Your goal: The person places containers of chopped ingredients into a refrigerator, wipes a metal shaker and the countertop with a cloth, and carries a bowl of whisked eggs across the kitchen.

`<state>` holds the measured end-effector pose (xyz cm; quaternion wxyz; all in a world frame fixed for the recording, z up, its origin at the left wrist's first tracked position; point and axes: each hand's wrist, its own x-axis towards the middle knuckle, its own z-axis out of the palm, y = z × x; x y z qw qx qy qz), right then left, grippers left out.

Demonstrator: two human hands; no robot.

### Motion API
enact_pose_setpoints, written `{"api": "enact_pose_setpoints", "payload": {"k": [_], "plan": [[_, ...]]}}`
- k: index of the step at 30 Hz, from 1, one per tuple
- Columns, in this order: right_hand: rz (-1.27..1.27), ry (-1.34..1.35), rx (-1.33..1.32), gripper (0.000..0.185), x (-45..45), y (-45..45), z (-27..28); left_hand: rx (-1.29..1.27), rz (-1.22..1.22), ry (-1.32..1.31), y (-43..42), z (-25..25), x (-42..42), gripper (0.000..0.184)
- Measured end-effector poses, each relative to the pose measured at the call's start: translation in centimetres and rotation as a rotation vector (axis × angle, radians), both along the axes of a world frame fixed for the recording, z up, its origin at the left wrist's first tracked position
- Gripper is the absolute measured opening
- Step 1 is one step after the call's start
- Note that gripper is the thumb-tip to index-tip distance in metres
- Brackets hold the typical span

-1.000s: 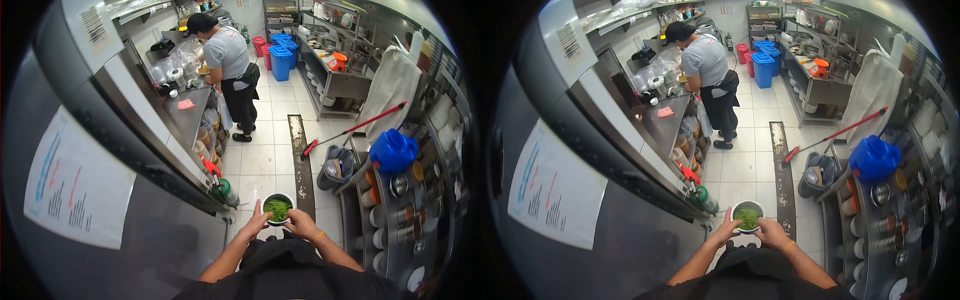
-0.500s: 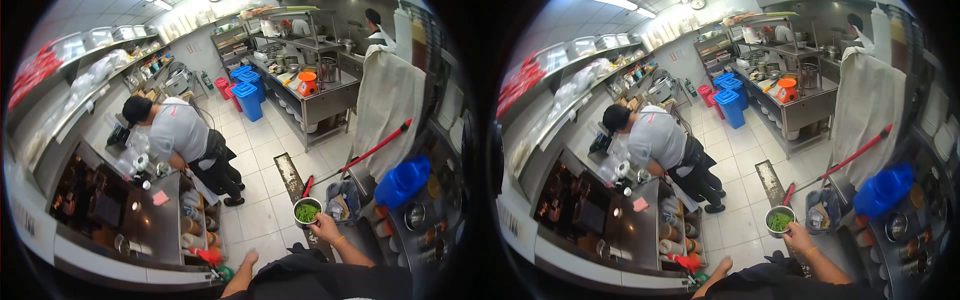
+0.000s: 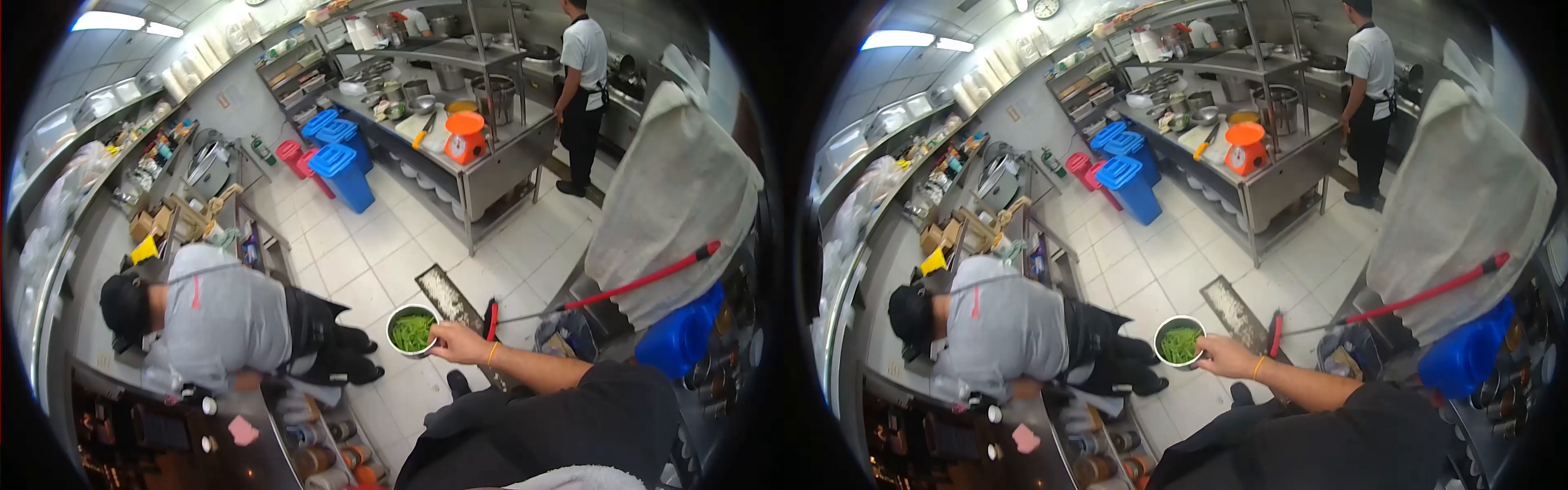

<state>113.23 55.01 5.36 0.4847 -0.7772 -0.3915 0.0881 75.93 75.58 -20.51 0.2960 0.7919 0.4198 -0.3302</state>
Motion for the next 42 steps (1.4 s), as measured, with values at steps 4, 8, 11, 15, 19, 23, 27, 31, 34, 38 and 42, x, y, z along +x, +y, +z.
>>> {"api": "enact_pose_setpoints", "payload": {"k": [4, 8, 11, 15, 19, 23, 27, 31, 34, 38, 42], "plan": [[-0.010, 0.035, -0.067, 0.025, 6.2, 4.2, 1.8, -0.030, -0.005, -0.030, 5.4, -0.1, 8.3, 0.047], [-0.095, -0.037, -0.090, 0.026, 15.1, 5.7, 1.2, -0.050, -0.029, -0.161, 12.6, -2.8, 18.7, 0.048], [-0.203, -0.006, -0.116, 0.028, 21.3, 6.8, 0.8, -0.086, 0.060, -0.304, 17.9, -3.0, 32.0, 0.049], [-0.294, 0.108, -0.183, 0.030, 29.8, 8.6, -0.7, -0.280, 0.337, -0.676, 24.1, -9.2, 47.5, 0.043], [-0.277, 0.130, -0.176, 0.029, 39.7, 11.6, -1.6, -0.117, 0.215, -0.510, 26.4, -5.8, 55.8, 0.050], [-0.228, 0.126, -0.120, 0.026, 48.8, 15.8, -2.9, -0.047, -0.088, -0.300, 30.4, -4.2, 57.9, 0.049], [-0.177, 0.063, -0.107, 0.027, 58.0, 20.9, -1.9, -0.102, 0.046, -0.180, 32.6, -2.4, 61.4, 0.048], [-0.148, 0.105, -0.090, 0.027, 66.6, 26.0, -0.7, -0.151, 0.155, -0.136, 35.2, -2.3, 67.0, 0.046], [-0.186, 0.105, -0.080, 0.028, 72.3, 29.7, -1.4, -0.185, 0.217, -0.114, 38.0, -3.3, 72.0, 0.046], [-0.250, 0.131, -0.127, 0.028, 78.3, 34.1, -1.6, -0.222, 0.288, -0.088, 43.7, -4.4, 80.2, 0.044], [-0.330, 0.145, -0.148, 0.028, 83.9, 36.1, -0.9, -0.261, 0.355, -0.078, 51.6, -5.4, 91.4, 0.043]]}}
